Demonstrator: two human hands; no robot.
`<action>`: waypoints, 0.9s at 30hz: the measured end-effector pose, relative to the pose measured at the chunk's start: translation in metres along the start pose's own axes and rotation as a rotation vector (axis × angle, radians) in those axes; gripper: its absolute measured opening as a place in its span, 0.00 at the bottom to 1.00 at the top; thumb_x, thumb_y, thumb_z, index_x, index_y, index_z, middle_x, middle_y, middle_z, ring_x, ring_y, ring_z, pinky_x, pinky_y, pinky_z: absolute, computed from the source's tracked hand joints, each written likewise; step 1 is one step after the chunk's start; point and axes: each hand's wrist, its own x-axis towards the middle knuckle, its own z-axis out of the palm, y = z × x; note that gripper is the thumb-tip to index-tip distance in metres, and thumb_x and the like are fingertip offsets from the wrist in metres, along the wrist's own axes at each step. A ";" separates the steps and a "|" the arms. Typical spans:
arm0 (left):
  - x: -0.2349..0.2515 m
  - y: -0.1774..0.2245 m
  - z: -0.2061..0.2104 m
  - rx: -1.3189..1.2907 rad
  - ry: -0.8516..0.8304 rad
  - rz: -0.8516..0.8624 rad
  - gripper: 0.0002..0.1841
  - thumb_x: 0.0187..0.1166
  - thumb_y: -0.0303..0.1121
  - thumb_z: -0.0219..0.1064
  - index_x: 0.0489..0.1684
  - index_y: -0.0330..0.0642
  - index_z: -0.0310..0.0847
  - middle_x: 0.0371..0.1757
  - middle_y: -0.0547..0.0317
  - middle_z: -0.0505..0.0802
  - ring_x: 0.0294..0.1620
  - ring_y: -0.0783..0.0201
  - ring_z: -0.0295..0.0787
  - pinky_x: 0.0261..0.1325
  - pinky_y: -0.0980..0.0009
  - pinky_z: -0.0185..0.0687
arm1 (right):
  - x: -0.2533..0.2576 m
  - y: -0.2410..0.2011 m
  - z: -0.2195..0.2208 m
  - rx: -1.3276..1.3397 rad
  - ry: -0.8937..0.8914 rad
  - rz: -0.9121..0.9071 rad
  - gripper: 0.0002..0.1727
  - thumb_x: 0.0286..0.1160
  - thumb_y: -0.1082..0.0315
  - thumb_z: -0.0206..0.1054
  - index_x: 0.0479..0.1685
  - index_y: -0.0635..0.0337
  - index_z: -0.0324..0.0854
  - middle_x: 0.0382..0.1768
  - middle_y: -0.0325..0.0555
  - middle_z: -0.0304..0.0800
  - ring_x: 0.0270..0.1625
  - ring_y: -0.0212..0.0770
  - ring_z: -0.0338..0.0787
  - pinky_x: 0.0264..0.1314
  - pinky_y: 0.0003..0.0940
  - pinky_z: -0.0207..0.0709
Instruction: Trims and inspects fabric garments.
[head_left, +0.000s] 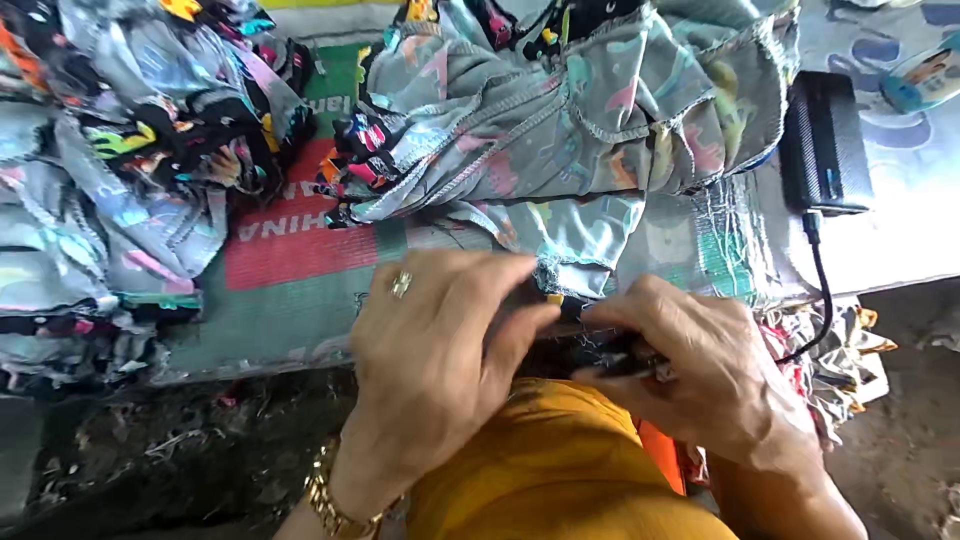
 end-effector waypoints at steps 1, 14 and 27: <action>0.011 -0.003 0.003 0.044 -0.076 -0.006 0.21 0.85 0.47 0.65 0.61 0.39 0.86 0.51 0.49 0.92 0.54 0.54 0.87 0.56 0.55 0.77 | 0.005 0.003 0.004 -0.054 0.051 0.016 0.18 0.76 0.50 0.71 0.50 0.55 0.85 0.31 0.38 0.85 0.28 0.30 0.81 0.25 0.24 0.69; -0.036 -0.028 -0.042 -0.442 0.326 -0.072 0.08 0.85 0.35 0.63 0.35 0.45 0.80 0.36 0.63 0.90 0.46 0.58 0.92 0.56 0.55 0.89 | -0.005 0.016 0.012 -0.143 0.088 -0.009 0.05 0.76 0.68 0.64 0.37 0.56 0.85 0.26 0.41 0.81 0.23 0.38 0.79 0.20 0.33 0.64; 0.002 0.007 0.023 0.051 -0.016 0.051 0.13 0.79 0.39 0.72 0.52 0.39 0.88 0.56 0.50 0.94 0.65 0.54 0.86 0.71 0.56 0.72 | 0.010 0.021 0.007 0.192 0.131 0.036 0.07 0.82 0.69 0.63 0.41 0.61 0.85 0.43 0.40 0.88 0.45 0.26 0.87 0.44 0.19 0.81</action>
